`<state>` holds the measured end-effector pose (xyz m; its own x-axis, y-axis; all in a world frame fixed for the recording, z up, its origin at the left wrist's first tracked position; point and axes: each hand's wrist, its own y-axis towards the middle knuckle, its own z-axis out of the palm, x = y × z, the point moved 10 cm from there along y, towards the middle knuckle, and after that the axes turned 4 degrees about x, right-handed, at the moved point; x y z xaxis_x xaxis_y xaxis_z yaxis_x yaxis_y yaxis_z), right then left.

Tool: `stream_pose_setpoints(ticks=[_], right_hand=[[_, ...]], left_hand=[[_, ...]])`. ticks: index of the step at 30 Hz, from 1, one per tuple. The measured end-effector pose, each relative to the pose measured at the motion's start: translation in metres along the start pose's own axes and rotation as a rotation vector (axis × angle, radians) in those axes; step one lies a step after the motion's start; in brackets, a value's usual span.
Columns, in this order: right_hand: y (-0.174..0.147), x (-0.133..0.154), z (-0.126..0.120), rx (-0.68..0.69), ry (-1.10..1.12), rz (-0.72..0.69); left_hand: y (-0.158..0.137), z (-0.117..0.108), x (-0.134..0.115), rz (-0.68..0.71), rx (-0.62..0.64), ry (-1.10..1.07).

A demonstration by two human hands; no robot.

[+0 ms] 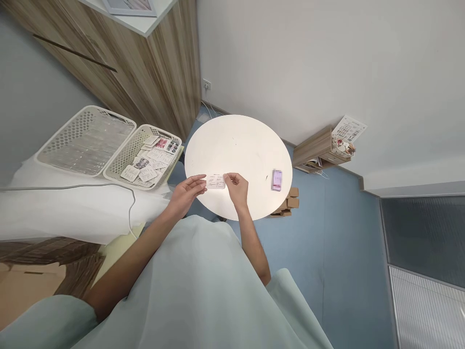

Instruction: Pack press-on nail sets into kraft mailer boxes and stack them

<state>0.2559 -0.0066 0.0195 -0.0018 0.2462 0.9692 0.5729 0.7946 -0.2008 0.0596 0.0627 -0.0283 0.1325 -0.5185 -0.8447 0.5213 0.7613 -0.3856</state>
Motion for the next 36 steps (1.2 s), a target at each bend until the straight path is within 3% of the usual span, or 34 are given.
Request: stream_pose_setpoints(ticks=[3, 9, 12, 26, 31, 36], right_hand=[[-0.001, 0.000, 0.004, 0.047, 0.089, 0.007], [0.000, -0.004, 0.019, 0.178, 0.258, 0.050], [-0.001, -0.008, 0.027, 0.232, 0.286, 0.088], [0.003, -0.003, 0.036, 0.234, 0.205, 0.045], [0.003, 0.011, 0.027, 0.132, 0.127, -0.008], [0.000, 0.020, 0.034, 0.146, 0.030, -0.030]], left_hand=[[0.003, 0.005, 0.009, -0.061, 0.078, -0.152], [-0.006, 0.046, 0.019, -0.181, 0.478, -0.369], [-0.008, 0.052, 0.021, -0.178, 0.525, -0.383], [-0.001, 0.037, 0.009, -0.092, 0.435, -0.239], [0.004, 0.020, 0.002, -0.056, 0.232, -0.055], [0.008, 0.006, -0.006, 0.018, 0.051, 0.138]])
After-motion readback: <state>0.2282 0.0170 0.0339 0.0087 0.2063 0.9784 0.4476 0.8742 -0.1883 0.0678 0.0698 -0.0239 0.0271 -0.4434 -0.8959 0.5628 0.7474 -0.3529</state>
